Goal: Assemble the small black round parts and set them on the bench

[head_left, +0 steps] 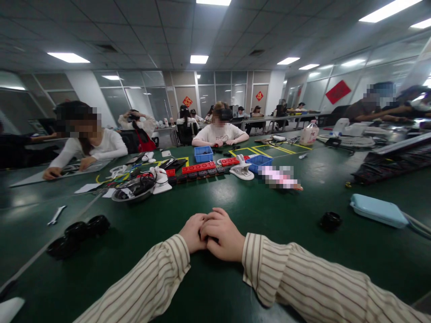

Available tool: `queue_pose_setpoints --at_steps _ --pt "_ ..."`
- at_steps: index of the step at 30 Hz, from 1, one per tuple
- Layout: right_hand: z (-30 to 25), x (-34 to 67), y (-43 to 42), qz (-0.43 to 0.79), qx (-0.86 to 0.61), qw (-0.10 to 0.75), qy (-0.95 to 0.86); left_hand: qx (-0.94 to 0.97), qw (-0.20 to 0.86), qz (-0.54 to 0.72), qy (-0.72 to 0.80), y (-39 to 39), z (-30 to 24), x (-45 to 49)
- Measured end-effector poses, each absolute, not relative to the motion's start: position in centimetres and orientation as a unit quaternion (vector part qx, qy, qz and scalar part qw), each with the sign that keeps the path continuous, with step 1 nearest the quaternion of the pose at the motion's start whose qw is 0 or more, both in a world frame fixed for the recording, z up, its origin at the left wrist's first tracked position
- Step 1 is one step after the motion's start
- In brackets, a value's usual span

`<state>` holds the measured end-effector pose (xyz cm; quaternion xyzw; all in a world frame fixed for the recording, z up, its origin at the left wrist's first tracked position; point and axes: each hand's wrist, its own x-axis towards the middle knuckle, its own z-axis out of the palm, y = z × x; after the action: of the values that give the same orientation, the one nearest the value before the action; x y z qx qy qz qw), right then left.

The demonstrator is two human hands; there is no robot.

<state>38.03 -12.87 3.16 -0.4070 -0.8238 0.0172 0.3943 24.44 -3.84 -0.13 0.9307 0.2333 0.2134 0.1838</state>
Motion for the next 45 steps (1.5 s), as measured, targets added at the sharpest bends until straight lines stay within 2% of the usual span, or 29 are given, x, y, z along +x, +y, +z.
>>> queue_pose_setpoints --at_steps 3,7,11,17,20,27,32,35,39,45 --pt "3.4 38.0 -13.1 0.028 -0.402 0.382 -0.832 0.934 0.176 0.212 0.228 -3.7 -0.3 24.4" --pt "3.6 38.3 -13.1 0.034 -0.397 0.422 -0.814 0.941 0.163 0.205 0.214 -3.8 -0.5 24.4" --pt "3.1 38.7 -12.4 0.023 -0.468 0.447 -0.762 0.938 0.146 0.189 0.252 -4.4 -0.3 24.4" --pt "2.4 39.0 -11.7 0.051 -0.545 0.415 -0.727 0.927 0.114 0.204 0.292 -5.2 0.8 24.6" --pt "2.7 38.7 -11.9 0.055 -0.538 0.387 -0.747 0.927 0.123 0.204 0.291 -4.9 1.0 24.6" --pt "3.6 38.2 -12.8 0.035 -0.449 0.378 -0.809 0.922 0.234 0.220 0.217 -4.2 0.4 24.5" --pt "3.6 38.0 -13.2 0.037 -0.405 0.362 -0.839 0.937 0.213 0.189 0.203 -4.2 0.4 24.4" --pt "3.6 38.2 -13.1 0.038 -0.403 0.385 -0.829 0.940 0.195 0.199 0.199 -4.3 0.2 24.4" --pt "3.2 38.7 -12.5 0.042 -0.447 0.416 -0.790 0.936 0.179 0.197 0.231 -4.5 0.2 24.4" --pt "2.4 38.6 -11.6 0.046 -0.567 0.374 -0.733 0.925 0.156 0.214 0.273 -4.9 1.1 24.5"
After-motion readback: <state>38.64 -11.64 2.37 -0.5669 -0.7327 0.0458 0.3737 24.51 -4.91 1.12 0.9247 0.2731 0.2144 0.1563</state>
